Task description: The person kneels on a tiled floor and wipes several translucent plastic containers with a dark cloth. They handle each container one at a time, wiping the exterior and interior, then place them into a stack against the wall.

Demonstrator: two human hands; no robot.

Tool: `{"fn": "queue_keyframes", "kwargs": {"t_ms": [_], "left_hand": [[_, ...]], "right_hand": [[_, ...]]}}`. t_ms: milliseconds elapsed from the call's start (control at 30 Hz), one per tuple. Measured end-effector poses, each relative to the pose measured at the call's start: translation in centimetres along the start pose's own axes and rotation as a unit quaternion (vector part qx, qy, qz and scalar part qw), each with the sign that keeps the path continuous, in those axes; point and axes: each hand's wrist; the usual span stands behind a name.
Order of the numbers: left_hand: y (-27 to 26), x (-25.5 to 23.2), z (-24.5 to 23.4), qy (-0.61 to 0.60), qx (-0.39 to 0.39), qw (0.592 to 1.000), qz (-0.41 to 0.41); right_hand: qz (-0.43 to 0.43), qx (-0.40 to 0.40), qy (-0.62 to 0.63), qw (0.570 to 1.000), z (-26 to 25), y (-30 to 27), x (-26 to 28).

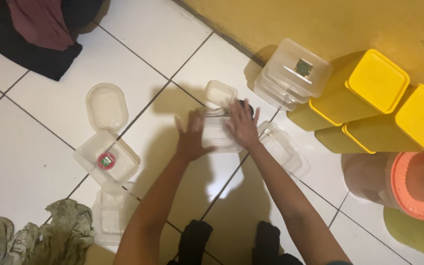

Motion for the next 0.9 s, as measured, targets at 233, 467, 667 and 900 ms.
{"fn": "queue_keyframes", "kwargs": {"t_ms": [233, 467, 667, 900], "left_hand": [[-1.1, -0.3, 2.2, 0.009, 0.115, 0.993, -0.02], [-0.8, 0.0, 2.5, -0.045, 0.085, 0.995, -0.023], [-0.7, 0.4, -0.2, -0.008, 0.203, 0.979, -0.005], [-0.7, -0.3, -0.7, 0.015, 0.19, 0.982, -0.003]], "right_hand": [[0.083, -0.142, -0.052, 0.985, -2.3, 5.4, -1.8], [0.044, -0.091, -0.021, 0.995, 1.3, 4.7, -1.7], [-0.058, -0.014, 0.044, 0.997, 0.1, 1.7, -2.2], [-0.218, 0.13, 0.065, 0.965, -2.0, -1.2, 0.6]]}}
Point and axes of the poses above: each hand's wrist, its own y-axis towards the middle knuckle, its own z-axis out of the palm, x = y × z, and after that the axes turned 12 degrees about -z, right-handed
